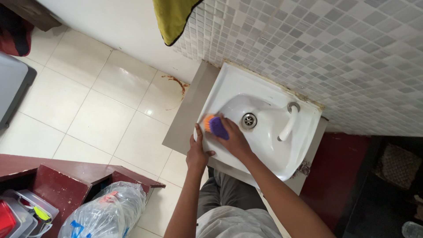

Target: The person scrubs the interior surfaces, the rim, and the base of the faucet of a white sink by hand using a purple brush.

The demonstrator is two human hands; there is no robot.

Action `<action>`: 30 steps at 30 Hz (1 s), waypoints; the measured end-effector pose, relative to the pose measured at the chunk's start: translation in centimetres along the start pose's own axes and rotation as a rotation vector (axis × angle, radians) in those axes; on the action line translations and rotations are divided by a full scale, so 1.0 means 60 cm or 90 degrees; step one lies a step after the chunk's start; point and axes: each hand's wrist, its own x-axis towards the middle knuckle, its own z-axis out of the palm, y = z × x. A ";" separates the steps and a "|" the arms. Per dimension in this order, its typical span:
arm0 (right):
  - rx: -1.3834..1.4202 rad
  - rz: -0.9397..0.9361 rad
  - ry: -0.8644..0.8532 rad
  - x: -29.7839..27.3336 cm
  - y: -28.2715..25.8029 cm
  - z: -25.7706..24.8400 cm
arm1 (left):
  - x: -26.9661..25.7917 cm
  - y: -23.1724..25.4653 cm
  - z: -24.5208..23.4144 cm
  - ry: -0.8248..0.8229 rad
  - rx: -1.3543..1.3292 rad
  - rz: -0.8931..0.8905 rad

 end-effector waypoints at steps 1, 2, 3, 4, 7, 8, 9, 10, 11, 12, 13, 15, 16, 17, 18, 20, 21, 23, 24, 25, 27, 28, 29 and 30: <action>-0.017 -0.013 -0.033 -0.003 -0.004 -0.001 | 0.001 -0.002 0.002 -0.001 -0.002 0.002; -0.034 -0.027 -0.067 -0.006 -0.008 -0.004 | 0.002 -0.004 0.004 0.003 -0.007 0.007; -0.038 -0.022 -0.093 -0.009 -0.013 -0.008 | 0.004 -0.006 0.006 0.007 -0.012 0.012; -0.043 -0.017 -0.119 -0.013 -0.016 -0.013 | 0.003 -0.009 0.008 0.011 -0.017 0.017; -0.095 -0.003 -0.158 -0.032 -0.016 -0.027 | 0.008 -0.011 0.011 0.014 -0.029 0.024; -0.119 0.000 -0.164 -0.034 -0.010 -0.029 | 0.013 -0.011 0.010 0.017 -0.025 0.031; -0.161 0.008 -0.185 -0.041 0.001 -0.034 | 0.012 -0.014 0.010 0.017 -0.020 0.035; -0.202 0.017 -0.205 -0.050 0.017 -0.042 | 0.012 -0.017 0.011 0.017 -0.014 0.039; -0.240 0.027 -0.229 -0.066 0.034 -0.048 | 0.009 -0.021 0.012 0.025 0.006 0.045; -0.216 0.082 -0.255 -0.082 0.052 -0.055 | 0.008 -0.022 0.012 0.033 0.026 0.051; -0.193 0.135 -0.277 -0.093 0.074 -0.068 | 0.009 -0.019 0.012 0.043 0.044 0.060; -0.186 0.228 -0.303 -0.125 0.117 -0.093 | 0.002 -0.019 0.011 0.059 0.094 0.068; -0.203 0.268 -0.307 -0.145 0.138 -0.106 | -0.001 -0.020 0.010 0.067 0.120 0.071; -0.258 0.246 -0.269 -0.164 0.158 -0.118 | -0.002 -0.018 0.009 0.063 0.124 0.064; -0.314 0.222 -0.231 -0.185 0.173 -0.126 | -0.002 -0.016 0.008 0.060 0.129 0.057; -0.377 0.198 -0.164 -0.210 0.185 -0.120 | -0.001 -0.013 0.008 0.056 0.133 0.050; -0.386 0.196 -0.136 -0.215 0.181 -0.111 | -0.001 -0.014 0.008 0.056 0.132 0.051; -0.395 0.228 -0.098 -0.208 0.156 -0.088 | 0.003 -0.017 0.009 0.062 0.131 0.056; -0.394 0.261 -0.088 -0.192 0.135 -0.067 | 0.006 -0.018 0.012 0.067 0.131 0.061; -0.393 0.295 -0.079 -0.176 0.111 -0.046 | 0.008 -0.022 0.014 0.072 0.132 0.065; -0.331 0.210 -0.047 -0.140 0.067 -0.017 | 0.014 -0.029 0.018 0.084 0.102 0.097; -0.288 0.173 -0.052 -0.126 0.046 -0.008 | 0.015 -0.033 0.019 0.088 0.087 0.113; -0.246 0.136 -0.057 -0.117 0.028 -0.002 | 0.014 -0.036 0.021 0.082 0.057 0.115; -0.239 0.107 -0.044 -0.117 0.010 0.003 | 0.012 -0.039 0.022 0.075 0.028 0.118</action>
